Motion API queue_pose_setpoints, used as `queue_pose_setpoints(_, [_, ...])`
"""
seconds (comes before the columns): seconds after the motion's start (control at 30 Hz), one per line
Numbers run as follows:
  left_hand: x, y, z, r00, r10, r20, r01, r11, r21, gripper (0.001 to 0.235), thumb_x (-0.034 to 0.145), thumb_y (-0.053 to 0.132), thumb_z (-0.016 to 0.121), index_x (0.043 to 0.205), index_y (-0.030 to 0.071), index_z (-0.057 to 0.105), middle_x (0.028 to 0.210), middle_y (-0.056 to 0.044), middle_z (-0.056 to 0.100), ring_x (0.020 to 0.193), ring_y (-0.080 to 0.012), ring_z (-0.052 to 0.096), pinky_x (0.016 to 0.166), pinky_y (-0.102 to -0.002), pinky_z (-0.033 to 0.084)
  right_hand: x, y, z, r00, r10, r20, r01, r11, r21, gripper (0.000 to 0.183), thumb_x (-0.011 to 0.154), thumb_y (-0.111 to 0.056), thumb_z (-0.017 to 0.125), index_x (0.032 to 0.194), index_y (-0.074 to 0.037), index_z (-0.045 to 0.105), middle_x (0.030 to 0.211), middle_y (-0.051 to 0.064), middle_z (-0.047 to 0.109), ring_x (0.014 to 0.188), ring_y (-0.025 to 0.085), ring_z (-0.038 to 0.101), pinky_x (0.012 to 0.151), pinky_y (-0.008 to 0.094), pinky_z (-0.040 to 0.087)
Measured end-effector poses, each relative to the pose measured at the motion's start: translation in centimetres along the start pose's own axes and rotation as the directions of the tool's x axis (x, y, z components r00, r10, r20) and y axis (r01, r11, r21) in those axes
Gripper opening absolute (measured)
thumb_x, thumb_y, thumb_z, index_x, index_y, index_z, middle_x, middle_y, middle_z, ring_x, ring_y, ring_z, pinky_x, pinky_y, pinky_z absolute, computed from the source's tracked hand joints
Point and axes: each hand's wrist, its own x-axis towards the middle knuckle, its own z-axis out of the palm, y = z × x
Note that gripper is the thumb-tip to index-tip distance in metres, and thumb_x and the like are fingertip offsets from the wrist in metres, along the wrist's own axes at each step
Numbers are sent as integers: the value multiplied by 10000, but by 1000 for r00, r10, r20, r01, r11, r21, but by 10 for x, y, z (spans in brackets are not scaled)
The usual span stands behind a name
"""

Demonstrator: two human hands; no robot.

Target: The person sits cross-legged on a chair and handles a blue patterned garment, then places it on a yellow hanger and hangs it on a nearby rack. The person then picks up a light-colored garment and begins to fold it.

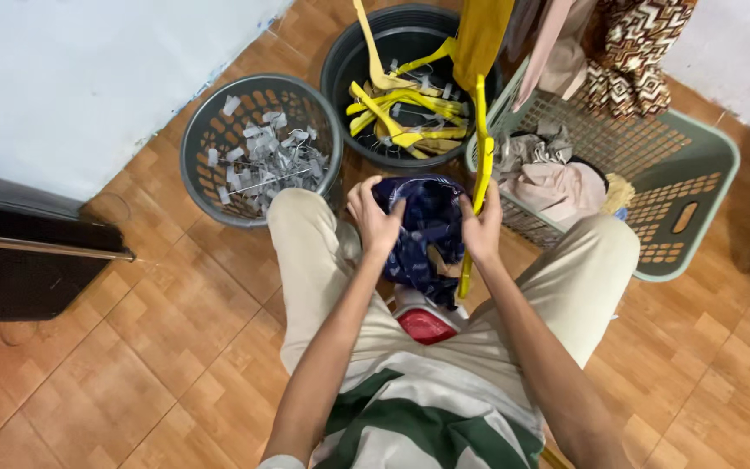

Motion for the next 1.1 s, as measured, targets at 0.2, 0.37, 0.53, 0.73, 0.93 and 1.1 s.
queue_pose_setpoints(0.2, [-57, 28, 10, 853, 188, 487, -95, 973, -210, 515, 765, 80, 756, 1242, 143, 576, 1161, -142, 665, 1173, -349, 599, 1023, -494, 419, 2, 9, 5, 1000, 23, 20, -27, 982, 186, 433, 973, 22, 630, 1390, -11, 520, 1274, 58, 604, 1146, 141, 566, 999, 282, 471])
queue_pose_setpoints(0.37, [-97, 13, 18, 753, 18, 657, 165, 962, -216, 478, 955, 218, 761, 1362, 105, 537, 1085, -160, 701, 1031, -383, 681, 875, -444, 527, -36, 40, -16, 986, 144, 89, -161, 960, 230, 362, 979, -29, 682, 1325, -3, 579, 1208, 39, 648, 1095, 135, 586, 966, 278, 490])
queue_pose_setpoints(0.53, [-77, 8, 36, 689, -44, 723, 386, 867, -315, 419, 867, 219, 777, 1219, 84, 596, 998, -152, 725, 933, -327, 723, 842, -396, 556, -7, 48, -16, 945, 285, 160, -312, 932, 186, 322, 910, -23, 728, 1224, -20, 659, 1090, 25, 674, 988, 115, 595, 891, 265, 486])
queue_pose_setpoints(0.73, [-90, 19, 42, 691, 22, 722, 387, 832, -397, 250, 956, 183, 702, 1133, 52, 581, 1006, -158, 705, 950, -308, 720, 833, -390, 554, -8, 45, -8, 949, 287, 133, -315, 896, 313, 327, 887, -16, 729, 1195, -51, 627, 1069, -18, 597, 982, 90, 540, 877, 237, 449])
queue_pose_setpoints(0.93, [-97, 1, 53, 623, -64, 780, 368, 903, -220, 186, 993, 132, 663, 1141, 44, 593, 954, -202, 704, 917, -365, 707, 777, -407, 531, -10, 42, -14, 964, 264, 39, -267, 950, 164, 244, 1012, -95, 690, 1235, -31, 615, 1102, 18, 567, 1038, 125, 525, 918, 265, 429])
queue_pose_setpoints(1.1, [-91, 4, 45, 586, 88, 806, 439, 802, -406, 255, 952, 51, 611, 1206, 67, 597, 1042, -208, 745, 994, -375, 741, 832, -402, 556, 27, 18, -18, 997, 59, -49, -55, 995, 88, 319, 1087, -192, 592, 1351, -14, 565, 1254, 42, 613, 1176, 135, 573, 1040, 275, 439])
